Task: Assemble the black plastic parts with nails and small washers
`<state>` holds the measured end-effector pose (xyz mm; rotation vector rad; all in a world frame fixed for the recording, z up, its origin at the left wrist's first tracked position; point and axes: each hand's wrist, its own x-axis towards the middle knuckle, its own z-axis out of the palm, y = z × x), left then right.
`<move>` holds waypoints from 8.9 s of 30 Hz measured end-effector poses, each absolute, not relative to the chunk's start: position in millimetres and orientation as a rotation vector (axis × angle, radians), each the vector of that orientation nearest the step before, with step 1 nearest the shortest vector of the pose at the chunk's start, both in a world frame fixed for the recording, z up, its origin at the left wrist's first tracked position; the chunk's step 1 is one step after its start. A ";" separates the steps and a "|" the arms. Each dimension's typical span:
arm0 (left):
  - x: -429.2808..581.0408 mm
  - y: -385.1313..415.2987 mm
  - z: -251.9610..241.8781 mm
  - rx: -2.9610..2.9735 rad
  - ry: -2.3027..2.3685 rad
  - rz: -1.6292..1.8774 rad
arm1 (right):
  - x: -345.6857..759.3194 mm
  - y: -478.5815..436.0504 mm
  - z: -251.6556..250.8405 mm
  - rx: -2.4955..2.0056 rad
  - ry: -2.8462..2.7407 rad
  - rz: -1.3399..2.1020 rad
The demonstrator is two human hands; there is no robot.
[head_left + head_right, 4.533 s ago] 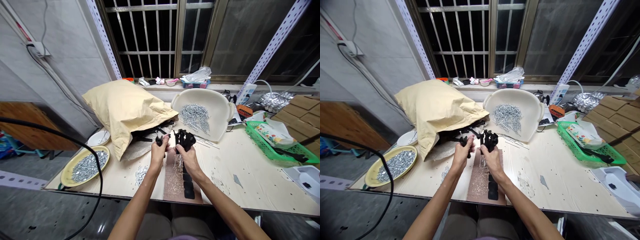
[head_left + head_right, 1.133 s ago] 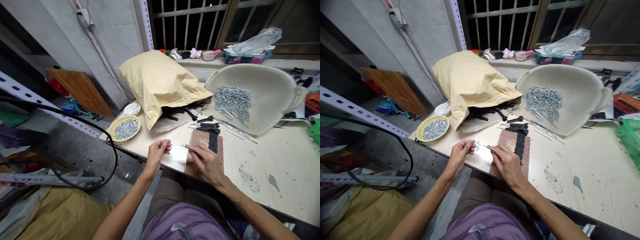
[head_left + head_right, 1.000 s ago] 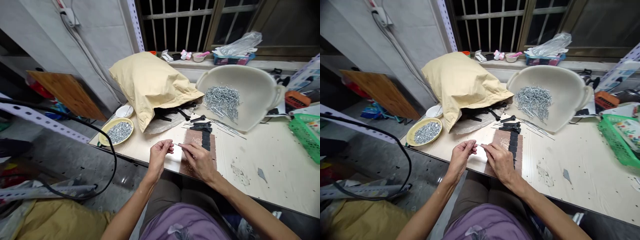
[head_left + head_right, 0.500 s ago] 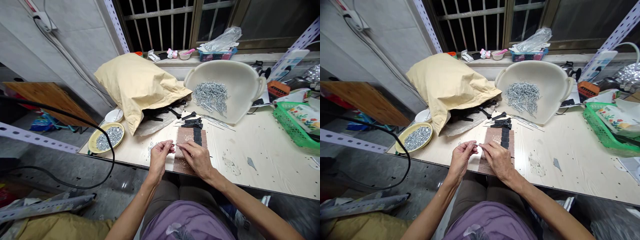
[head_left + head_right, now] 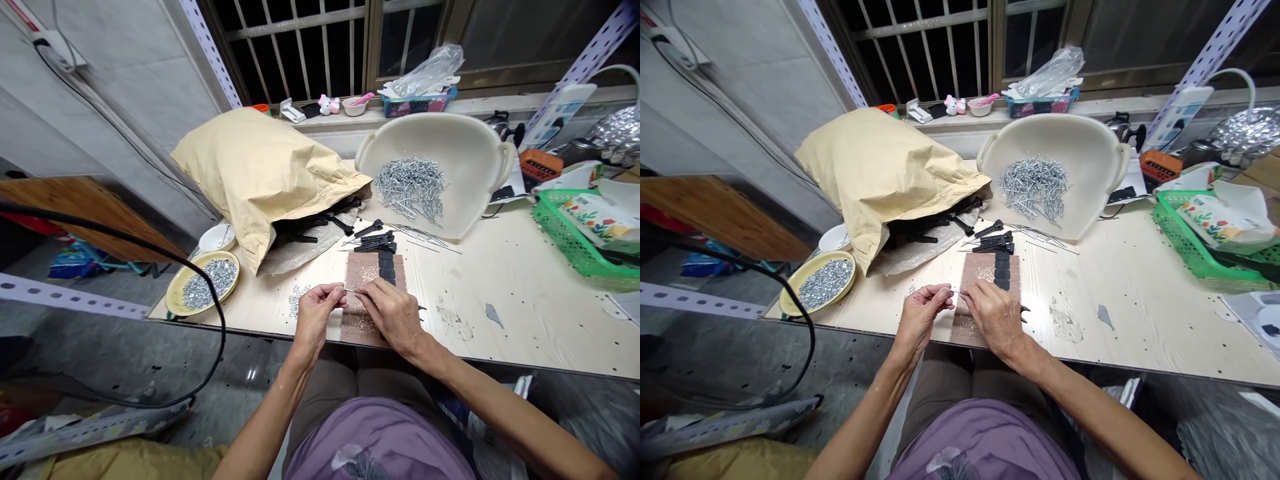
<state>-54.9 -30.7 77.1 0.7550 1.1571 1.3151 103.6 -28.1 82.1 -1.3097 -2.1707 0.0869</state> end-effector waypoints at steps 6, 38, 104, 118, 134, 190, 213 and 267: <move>-59.2 -26.5 74.3 0.716 1.107 1.237 | 103.7 -27.7 85.1 -1.299 -2.205 -0.130; -59.2 -24.1 59.9 0.703 1.081 1.152 | 111.4 -27.2 77.4 -1.351 -2.268 0.007; -37.4 -14.6 50.5 0.690 1.172 1.382 | 112.5 -16.4 67.5 -1.501 -2.228 0.296; -29.5 -17.9 54.2 0.761 1.185 1.438 | 115.3 -19.1 65.7 -1.532 -2.105 0.498; -38.8 -11.8 35.9 1.008 1.349 1.222 | 144.2 -7.4 57.3 -1.582 -1.890 0.463; 124.1 59.6 42.9 1.719 1.109 0.688 | 263.2 -65.6 58.1 -1.741 -1.531 0.228; 24.6 6.4 79.8 1.056 0.958 1.014 | 181.5 -48.9 83.8 -1.588 -1.824 0.252; -9.6 14.9 50.9 0.854 0.984 0.961 | 163.2 -15.6 68.7 -1.424 -2.075 0.462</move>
